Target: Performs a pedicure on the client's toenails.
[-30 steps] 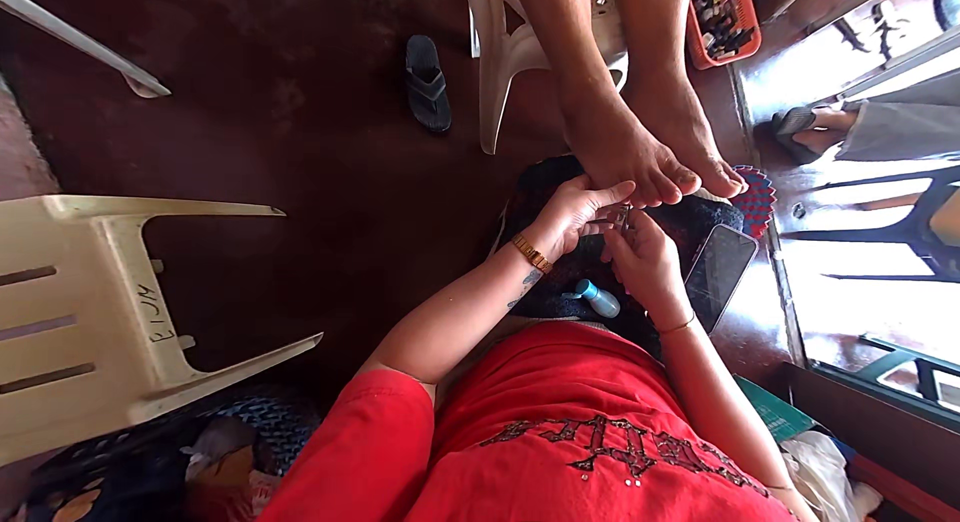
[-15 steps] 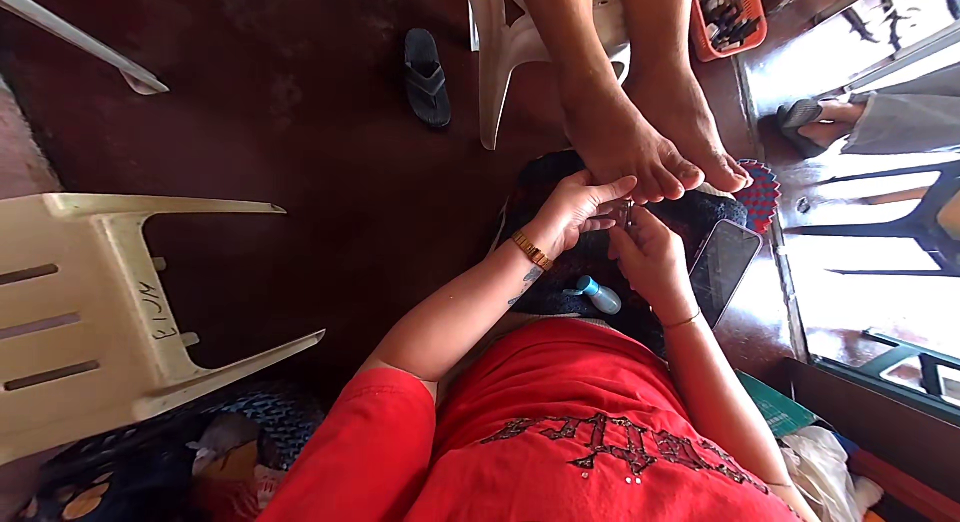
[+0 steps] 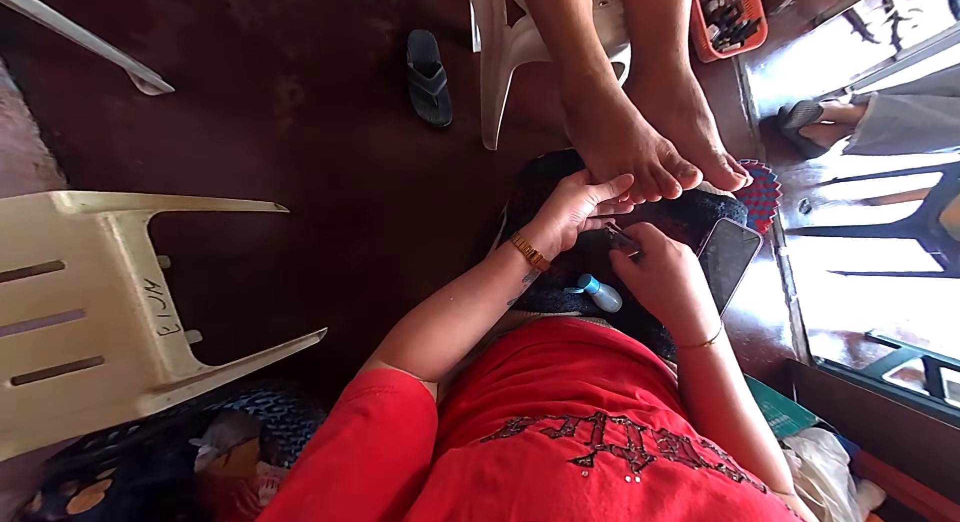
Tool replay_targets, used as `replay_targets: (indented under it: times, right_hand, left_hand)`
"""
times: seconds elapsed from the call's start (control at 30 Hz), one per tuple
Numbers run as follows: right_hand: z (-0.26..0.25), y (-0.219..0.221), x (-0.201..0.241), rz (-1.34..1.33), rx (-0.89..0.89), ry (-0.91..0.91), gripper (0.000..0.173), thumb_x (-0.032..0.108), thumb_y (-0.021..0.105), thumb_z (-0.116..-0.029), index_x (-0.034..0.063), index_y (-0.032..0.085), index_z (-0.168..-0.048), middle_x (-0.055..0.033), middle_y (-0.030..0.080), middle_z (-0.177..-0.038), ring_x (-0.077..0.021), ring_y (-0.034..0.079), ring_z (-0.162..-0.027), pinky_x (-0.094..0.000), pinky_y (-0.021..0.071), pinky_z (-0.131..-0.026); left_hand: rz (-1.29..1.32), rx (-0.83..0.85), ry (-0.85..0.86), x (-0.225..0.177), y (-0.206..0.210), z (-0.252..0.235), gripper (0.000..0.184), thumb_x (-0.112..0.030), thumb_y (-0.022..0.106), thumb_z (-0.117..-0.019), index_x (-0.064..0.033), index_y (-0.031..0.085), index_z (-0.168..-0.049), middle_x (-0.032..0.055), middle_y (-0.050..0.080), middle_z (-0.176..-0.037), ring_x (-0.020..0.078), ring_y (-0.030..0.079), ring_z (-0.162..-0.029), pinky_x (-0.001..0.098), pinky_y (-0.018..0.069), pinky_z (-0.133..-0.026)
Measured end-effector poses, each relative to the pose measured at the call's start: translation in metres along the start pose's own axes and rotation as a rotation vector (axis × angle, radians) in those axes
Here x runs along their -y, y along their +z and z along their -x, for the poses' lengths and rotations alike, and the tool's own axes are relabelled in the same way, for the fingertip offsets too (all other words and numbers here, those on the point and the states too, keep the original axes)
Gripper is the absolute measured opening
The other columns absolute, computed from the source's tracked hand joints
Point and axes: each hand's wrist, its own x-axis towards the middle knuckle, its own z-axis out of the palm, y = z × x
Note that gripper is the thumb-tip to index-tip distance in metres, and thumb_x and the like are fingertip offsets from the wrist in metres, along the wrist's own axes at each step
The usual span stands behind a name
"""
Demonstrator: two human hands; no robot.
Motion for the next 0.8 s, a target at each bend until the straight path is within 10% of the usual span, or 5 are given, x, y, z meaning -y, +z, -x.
replay_targets:
  times: [0.23,0.8]
  right_hand:
    - [-0.005,0.004,0.001,0.047,-0.269,-0.039,0.023,0.019,0.061,-0.0978,0.0028,0.071,-0.111,-0.0128,0.065,-0.079,-0.0285,0.061,-0.067,-0.0501,0.0492,-0.061]
    - [-0.012,-0.008,0.017,0.178,-0.193,0.004,0.023,0.023,0.058,-0.0994,0.0051,0.073,-0.101,-0.0143,0.066,-0.076,-0.0336,0.065,-0.07,-0.0545,0.0478,-0.059]
  left_hand:
    - [0.009,0.007,0.002,0.002,-0.001,0.0,0.041,-0.022,0.066,-0.1003,-0.0092,0.052,-0.137,0.0075,0.069,-0.108,0.0173,0.069,-0.095,0.0365,0.0585,-0.084]
    - [0.032,0.015,0.016,0.004,-0.001,0.001,0.042,-0.019,0.064,-0.1013,-0.0097,0.05,-0.14,0.0094,0.067,-0.113,0.0181,0.068,-0.096,0.0365,0.0584,-0.085]
